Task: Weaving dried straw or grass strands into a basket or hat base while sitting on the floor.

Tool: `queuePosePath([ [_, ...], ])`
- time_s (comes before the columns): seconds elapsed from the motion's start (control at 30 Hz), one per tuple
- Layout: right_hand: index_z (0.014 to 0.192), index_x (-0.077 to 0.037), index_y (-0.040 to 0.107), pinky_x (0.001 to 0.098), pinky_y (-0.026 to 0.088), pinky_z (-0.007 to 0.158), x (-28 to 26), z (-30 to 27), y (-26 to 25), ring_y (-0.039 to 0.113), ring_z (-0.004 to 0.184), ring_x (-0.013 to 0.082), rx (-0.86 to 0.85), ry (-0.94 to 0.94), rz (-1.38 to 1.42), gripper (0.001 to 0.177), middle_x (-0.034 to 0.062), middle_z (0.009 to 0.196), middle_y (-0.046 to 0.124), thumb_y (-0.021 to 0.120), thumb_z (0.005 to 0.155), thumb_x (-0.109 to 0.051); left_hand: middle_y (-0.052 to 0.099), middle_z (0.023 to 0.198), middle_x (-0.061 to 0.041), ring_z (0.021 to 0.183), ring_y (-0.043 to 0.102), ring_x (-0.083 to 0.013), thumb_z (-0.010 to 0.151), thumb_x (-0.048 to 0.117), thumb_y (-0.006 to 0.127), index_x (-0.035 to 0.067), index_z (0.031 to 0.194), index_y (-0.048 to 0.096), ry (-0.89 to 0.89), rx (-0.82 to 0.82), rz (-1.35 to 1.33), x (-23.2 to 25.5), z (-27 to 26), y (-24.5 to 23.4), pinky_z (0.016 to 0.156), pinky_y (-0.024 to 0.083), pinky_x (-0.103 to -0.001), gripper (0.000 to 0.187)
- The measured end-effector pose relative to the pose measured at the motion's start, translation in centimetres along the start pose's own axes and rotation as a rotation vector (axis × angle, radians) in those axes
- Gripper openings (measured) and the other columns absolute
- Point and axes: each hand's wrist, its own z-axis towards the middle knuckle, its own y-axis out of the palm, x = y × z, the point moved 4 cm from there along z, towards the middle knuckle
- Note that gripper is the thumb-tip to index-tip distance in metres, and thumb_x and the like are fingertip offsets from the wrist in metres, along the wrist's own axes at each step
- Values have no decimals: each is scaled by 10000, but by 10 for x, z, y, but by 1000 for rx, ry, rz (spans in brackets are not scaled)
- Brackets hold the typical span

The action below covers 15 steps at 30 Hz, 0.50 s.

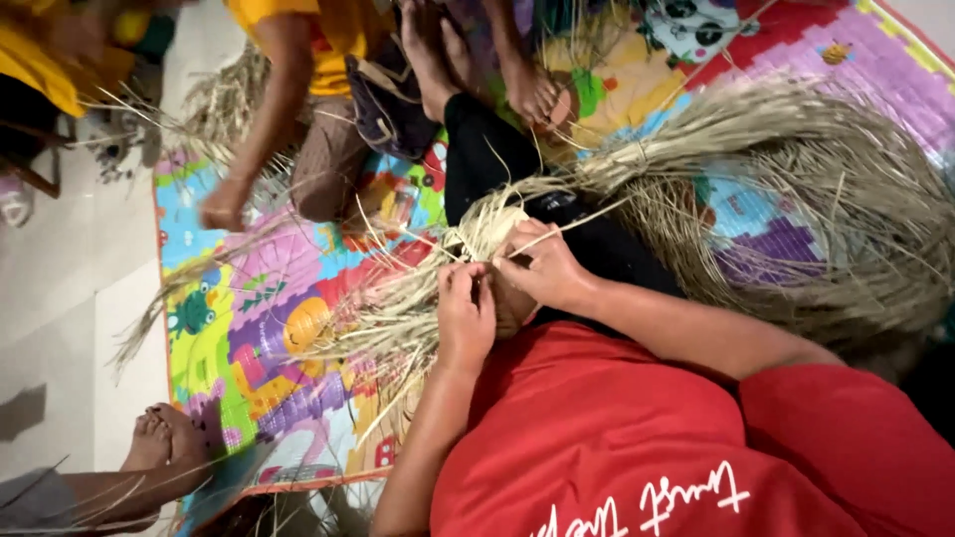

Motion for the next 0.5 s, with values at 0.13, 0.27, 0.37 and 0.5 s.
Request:
queuePosePath([
  [0.13, 811, -72, 712, 354, 489, 718, -22, 6, -11, 675, 723, 274, 22, -36, 304, 76, 80, 784, 673, 762, 867, -61, 515, 998, -85, 885, 680, -391, 986, 96, 649, 93, 1091, 620, -124, -144, -45, -8, 1, -4, 728, 598, -438, 109],
  [0.27, 911, -20, 730, 356, 517, 710, -45, 7, -21, 653, 717, 280, 21, -156, 374, 64, 99, 798, 610, 789, 884, -21, 550, 942, -104, 861, 686, -403, 945, 128, 702, 153, 1059, 675, -120, -164, -34, -12, -2, -6, 687, 576, -452, 120],
  [0.37, 880, -47, 761, 371, 516, 674, -34, 9, -19, 670, 707, 286, -79, -190, 271, 96, 96, 770, 650, 836, 843, -94, 559, 980, -73, 906, 693, -379, 981, 148, 661, 165, 1078, 648, -184, -179, -84, -32, -12, 2, 761, 594, -433, 99],
  [0.5, 885, -96, 770, 378, 516, 732, -27, 6, -9, 700, 808, 287, -214, -218, 202, 60, 59, 865, 718, 784, 893, -155, 531, 967, -101, 950, 681, -399, 977, 58, 625, 110, 1091, 627, -104, -168, -134, -23, -9, -4, 819, 578, -405, 125],
])
